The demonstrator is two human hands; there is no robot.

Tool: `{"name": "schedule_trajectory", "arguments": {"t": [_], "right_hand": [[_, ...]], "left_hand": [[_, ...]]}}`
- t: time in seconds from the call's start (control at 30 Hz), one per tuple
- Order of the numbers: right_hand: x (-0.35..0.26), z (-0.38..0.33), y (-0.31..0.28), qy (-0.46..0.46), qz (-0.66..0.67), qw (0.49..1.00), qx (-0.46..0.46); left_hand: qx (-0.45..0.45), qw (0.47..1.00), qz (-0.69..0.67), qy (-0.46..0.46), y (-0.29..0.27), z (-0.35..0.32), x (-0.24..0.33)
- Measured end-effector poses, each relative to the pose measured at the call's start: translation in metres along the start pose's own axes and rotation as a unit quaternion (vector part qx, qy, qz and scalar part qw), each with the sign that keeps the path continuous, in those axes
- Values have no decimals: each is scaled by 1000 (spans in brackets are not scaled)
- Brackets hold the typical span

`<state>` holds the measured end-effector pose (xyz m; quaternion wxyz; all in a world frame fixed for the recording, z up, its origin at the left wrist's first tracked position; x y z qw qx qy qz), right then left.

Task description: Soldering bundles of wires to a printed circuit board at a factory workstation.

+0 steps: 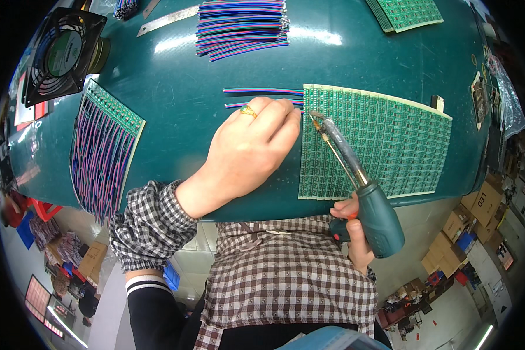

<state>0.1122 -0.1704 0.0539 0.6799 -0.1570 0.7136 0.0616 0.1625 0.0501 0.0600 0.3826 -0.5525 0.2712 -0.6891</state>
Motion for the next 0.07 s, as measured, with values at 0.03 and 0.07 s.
{"name": "schedule_trajectory", "arguments": {"t": [0.03, 0.07], "right_hand": [[1, -1, -1, 0, 0, 1000, 0], [3, -2, -1, 6, -10, 1000, -5]], "left_hand": [[0, 1000, -1, 0, 0, 0, 0], [0, 1000, -1, 0, 0, 0, 0]]}}
Point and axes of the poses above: each hand's wrist, its own z-axis towards the middle knuckle, its own y-axis out of the palm, x = y × z, the point moved 8 cm from there along z, towards the middle knuckle, and after that the axes turned 14 degrees about -y, right-handed, at the moved point
